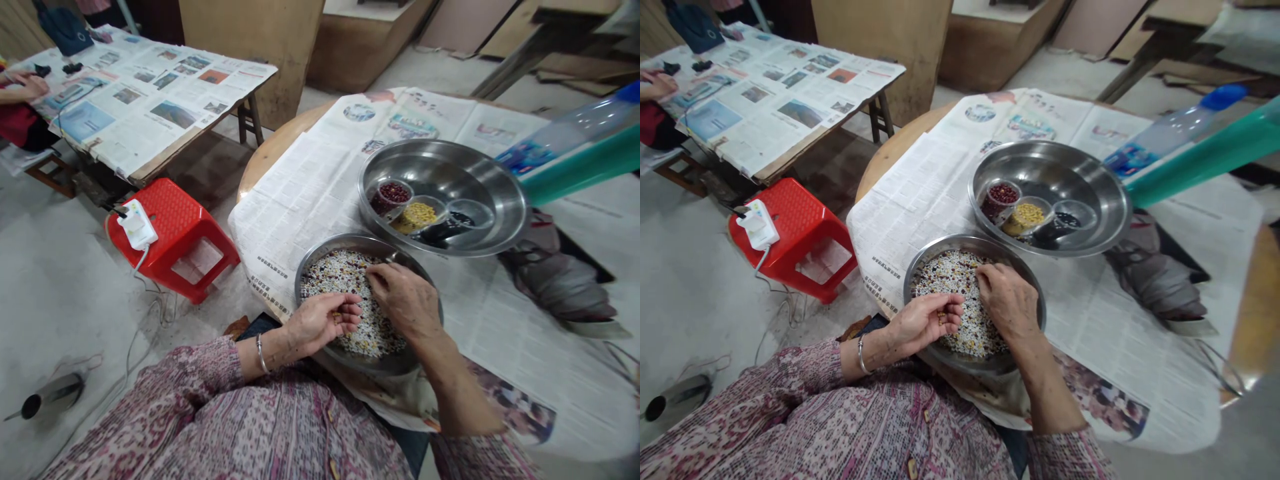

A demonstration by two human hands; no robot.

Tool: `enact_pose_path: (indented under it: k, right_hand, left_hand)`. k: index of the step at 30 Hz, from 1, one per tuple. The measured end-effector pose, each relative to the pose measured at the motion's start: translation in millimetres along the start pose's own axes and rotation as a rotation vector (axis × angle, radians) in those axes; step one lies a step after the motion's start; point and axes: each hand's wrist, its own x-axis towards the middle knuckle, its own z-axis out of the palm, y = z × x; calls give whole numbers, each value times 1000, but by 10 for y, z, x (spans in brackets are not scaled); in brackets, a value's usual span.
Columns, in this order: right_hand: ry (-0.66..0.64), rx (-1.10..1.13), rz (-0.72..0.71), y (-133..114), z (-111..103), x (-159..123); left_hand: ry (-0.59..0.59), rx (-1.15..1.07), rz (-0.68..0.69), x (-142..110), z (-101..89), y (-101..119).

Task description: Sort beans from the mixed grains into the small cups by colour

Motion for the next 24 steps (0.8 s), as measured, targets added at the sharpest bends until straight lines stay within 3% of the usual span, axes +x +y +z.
enact_pose_path:
  k: [5,9,16,22,24]
  right_hand:
    - [75,281,94,-103,-204,-134]
    - [2,538,15,-254,-427,-263]
    - [17,587,132,-249,-451,-290]
    - [-147,617,-62,-357,-483,-297]
    - [-155,611,-68,-378,-505,-317]
  left_hand:
    - [38,-14,-9,-18,42,16]
    - [40,-31,-31,-17,50,16]
    - [7,-39,-22,18,3,-4]
    - [4,-88,8,4,9,-6]
    - [-11,-96,26,-7,11,-5]
